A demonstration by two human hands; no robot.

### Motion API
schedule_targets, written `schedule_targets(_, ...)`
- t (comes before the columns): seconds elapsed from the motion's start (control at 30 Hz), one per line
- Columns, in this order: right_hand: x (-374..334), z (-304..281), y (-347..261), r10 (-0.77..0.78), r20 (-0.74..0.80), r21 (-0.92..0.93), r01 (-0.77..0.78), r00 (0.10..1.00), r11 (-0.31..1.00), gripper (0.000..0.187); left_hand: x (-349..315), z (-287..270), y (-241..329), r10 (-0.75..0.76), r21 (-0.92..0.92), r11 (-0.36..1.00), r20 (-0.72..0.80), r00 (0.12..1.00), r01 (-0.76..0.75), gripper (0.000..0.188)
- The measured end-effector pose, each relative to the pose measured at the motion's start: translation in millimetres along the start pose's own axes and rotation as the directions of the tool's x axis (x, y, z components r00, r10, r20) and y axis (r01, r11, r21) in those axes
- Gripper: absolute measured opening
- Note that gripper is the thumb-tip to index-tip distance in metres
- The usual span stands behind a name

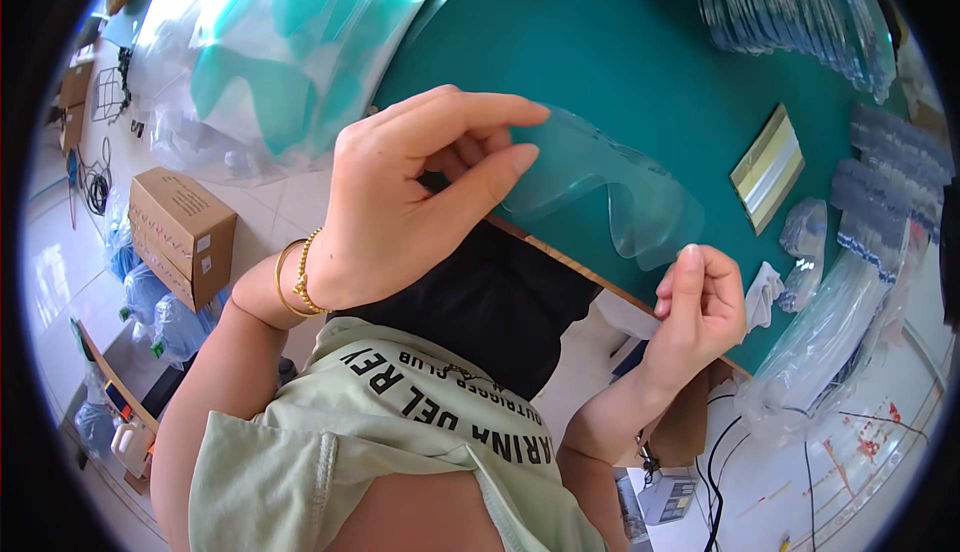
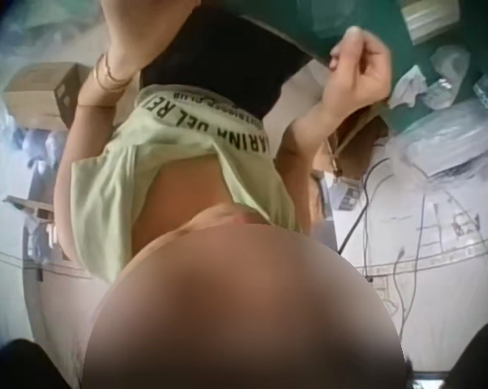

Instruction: Packing individual safety goggles into protective plastic sleeves at a workstation.

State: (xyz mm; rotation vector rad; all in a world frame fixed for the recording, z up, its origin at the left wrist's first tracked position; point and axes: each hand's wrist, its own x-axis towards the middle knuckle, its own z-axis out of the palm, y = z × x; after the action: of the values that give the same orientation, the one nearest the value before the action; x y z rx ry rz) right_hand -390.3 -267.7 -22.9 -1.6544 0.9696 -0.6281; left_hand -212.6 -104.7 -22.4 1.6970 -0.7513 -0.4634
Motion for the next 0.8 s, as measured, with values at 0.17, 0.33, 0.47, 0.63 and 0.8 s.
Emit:
schedule_targets(0.17, -5, -20, 12, -0.193, 0.103, 0.268, 0.159, 0.976, 0.95, 0.019, 0, -13, -15, 0.415, -0.152, 0.9, 0.016, 0.91, -0.408, 0.015)
schedule_targets(0.33, -18, -28, 14, -0.257, 0.053, 0.176, 0.244, 0.965, 0.954, 0.028, -13, -11, -21, 0.468, -0.399, 0.832, 0.134, 0.874, -0.384, 0.01)
schedule_targets(0.47, -24, -20, 13, -0.237, 0.004, 0.201, 0.232, 0.971, 0.952, 0.028, -19, -7, -31, 0.466, -0.46, 0.814, 0.154, 0.871, -0.354, 0.013)
schedule_targets(0.63, -22, -23, 15, -0.243, 0.011, 0.181, 0.237, 0.97, 0.954, 0.025, -17, -6, -32, 0.444, -0.486, 0.82, 0.204, 0.872, -0.304, 0.012)
schedule_targets(0.8, -23, -30, 15, -0.264, 0.091, 0.208, 0.241, 0.96, 0.948, 0.025, -18, -7, -35, 0.475, -0.455, 0.812, 0.148, 0.867, -0.367, 0.008)
